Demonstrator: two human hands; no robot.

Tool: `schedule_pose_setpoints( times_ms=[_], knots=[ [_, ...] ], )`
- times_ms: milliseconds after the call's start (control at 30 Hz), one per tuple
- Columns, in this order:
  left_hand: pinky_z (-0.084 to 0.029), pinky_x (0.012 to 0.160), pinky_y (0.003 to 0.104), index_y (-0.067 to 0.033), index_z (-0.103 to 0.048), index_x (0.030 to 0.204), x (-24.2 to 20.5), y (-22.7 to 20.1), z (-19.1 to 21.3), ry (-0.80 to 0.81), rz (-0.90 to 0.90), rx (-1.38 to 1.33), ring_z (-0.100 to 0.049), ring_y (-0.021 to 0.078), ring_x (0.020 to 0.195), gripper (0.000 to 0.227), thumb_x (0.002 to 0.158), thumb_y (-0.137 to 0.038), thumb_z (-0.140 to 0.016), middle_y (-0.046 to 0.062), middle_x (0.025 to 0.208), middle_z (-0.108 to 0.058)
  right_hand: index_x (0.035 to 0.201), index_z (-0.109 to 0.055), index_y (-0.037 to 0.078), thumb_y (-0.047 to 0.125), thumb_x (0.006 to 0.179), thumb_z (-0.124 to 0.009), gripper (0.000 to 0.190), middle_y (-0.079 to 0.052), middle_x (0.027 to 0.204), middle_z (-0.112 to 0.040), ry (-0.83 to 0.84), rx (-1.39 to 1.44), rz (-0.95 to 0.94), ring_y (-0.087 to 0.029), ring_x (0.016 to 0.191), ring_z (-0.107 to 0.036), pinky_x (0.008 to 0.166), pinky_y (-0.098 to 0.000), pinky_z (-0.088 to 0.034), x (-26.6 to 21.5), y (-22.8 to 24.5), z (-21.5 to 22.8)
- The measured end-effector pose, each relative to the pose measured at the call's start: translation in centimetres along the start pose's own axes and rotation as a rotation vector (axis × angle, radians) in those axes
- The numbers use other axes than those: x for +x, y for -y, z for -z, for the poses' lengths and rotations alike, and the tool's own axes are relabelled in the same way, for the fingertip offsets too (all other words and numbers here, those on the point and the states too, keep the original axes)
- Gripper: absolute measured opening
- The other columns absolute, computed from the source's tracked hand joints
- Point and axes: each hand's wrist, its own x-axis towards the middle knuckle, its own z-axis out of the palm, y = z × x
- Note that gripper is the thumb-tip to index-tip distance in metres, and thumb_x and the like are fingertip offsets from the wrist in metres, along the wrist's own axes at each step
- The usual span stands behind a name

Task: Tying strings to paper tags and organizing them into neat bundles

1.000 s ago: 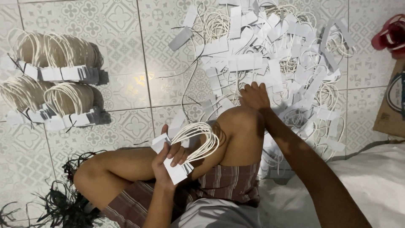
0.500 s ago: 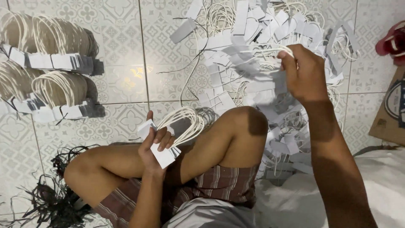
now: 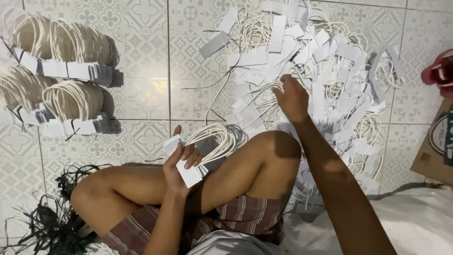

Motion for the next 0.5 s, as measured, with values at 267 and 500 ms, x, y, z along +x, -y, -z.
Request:
schedule_pose_setpoints(
  times_ms=[267,500],
  knots=[
    [-0.042,0.061,0.027,-0.0196,-0.043,0.071,0.2,-0.1,1.2,0.054,0.075,-0.031,-0.051,0.0183,0.064,0.042,0.109,-0.038,-0.044,-0.002,0.054,-0.041,0.111,-0.074,0.010,0.018,0.099,-0.072,0.015,-0.012,0.095,-0.074,-0.029,0.077,-0.038,-0.033,0.098,-0.071,0.086,-0.0473,-0.055,-0.6,-0.5,1.7],
    [-0.042,0.060,0.029,-0.0205,-0.042,0.072,0.3,0.4,2.5,0.038,0.100,-0.033,-0.049,0.0189,0.065,0.041,0.108,-0.041,-0.044,-0.002,0.054,-0.038,0.109,-0.079,0.011,0.011,0.092,-0.084,0.017,-0.013,0.089,-0.073,-0.225,0.302,0.042,-0.019,0.082,-0.068,0.075,-0.0343,-0.056,-0.6,-5.6,6.1]
  ],
)
